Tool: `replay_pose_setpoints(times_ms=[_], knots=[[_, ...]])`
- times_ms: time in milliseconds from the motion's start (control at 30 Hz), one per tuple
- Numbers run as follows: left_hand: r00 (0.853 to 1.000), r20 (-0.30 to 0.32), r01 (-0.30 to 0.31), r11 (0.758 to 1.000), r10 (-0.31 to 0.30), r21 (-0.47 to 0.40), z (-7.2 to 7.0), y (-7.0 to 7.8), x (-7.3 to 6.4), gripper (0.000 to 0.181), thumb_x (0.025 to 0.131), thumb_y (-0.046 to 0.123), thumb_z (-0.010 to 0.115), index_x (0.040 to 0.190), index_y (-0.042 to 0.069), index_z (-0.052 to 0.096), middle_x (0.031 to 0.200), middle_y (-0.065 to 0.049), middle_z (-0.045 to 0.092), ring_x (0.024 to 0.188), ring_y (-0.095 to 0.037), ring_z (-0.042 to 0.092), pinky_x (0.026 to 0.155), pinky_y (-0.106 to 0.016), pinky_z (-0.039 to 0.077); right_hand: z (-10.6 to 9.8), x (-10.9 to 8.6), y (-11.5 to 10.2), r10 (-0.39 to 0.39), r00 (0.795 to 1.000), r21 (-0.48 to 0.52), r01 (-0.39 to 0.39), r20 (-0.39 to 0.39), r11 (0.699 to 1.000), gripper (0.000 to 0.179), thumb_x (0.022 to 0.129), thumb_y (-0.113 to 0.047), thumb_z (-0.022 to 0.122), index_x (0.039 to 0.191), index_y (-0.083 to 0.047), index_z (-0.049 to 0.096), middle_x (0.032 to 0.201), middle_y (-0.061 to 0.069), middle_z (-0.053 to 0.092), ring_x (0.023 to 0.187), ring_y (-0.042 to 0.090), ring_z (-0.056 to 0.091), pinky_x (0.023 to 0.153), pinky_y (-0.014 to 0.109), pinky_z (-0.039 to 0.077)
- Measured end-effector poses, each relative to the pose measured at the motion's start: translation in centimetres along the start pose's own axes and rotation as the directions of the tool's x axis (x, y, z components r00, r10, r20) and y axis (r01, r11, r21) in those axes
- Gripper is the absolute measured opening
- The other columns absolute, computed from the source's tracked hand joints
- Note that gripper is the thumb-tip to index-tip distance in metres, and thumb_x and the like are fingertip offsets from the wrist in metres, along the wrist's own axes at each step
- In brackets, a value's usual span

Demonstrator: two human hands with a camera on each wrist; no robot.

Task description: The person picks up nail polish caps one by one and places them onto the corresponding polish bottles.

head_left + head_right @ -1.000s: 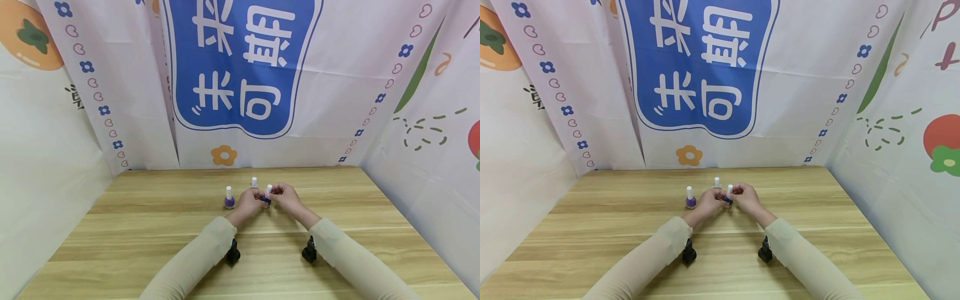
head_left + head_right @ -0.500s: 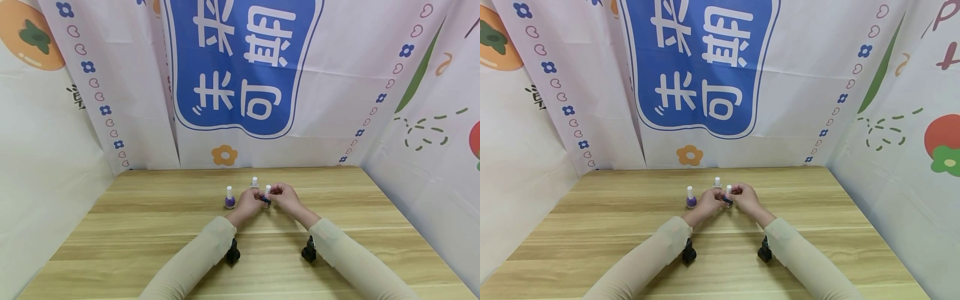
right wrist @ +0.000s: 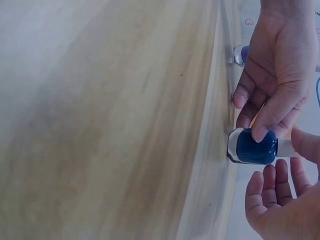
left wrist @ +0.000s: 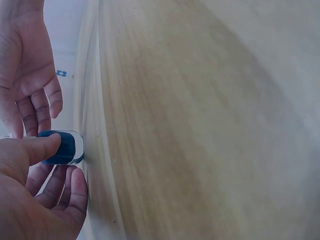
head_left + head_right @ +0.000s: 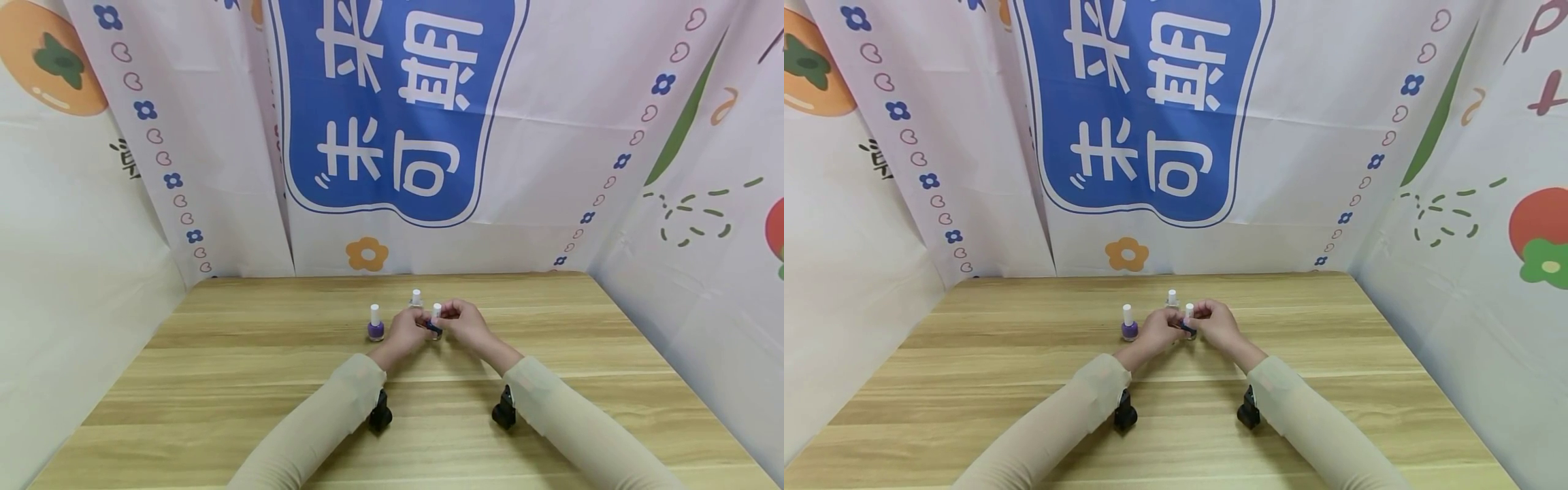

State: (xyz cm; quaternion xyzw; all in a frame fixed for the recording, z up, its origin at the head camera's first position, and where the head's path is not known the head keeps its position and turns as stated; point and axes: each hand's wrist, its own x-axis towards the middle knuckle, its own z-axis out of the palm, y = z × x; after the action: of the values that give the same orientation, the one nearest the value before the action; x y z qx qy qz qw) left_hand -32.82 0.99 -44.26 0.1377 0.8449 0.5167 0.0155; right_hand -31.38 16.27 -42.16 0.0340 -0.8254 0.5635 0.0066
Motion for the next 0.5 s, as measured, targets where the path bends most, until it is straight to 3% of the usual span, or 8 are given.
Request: replay_pose_setpoints(times_ms=[500], knots=[[0.999, 0.007, 0.032, 0.999, -0.032, -0.016, -0.9, 1.2, -0.4, 0.029, 0.081, 0.0, 0.075, 0.109, 0.001, 0.068, 0.104, -0.01, 0.068, 0.096, -0.024, 0.064, 0.075, -0.029, 0.056, -1.4, -0.2, -0.8, -0.023, 0.999, -0.021, 0.023, 0.026, 1.0, 0.025, 0.087, -0.008, 0.073, 0.107, 0.002, 0.062, 0.101, 0.011, 0.064, 0.093, 0.023, 0.059, 0.081, 0.034, 0.053]])
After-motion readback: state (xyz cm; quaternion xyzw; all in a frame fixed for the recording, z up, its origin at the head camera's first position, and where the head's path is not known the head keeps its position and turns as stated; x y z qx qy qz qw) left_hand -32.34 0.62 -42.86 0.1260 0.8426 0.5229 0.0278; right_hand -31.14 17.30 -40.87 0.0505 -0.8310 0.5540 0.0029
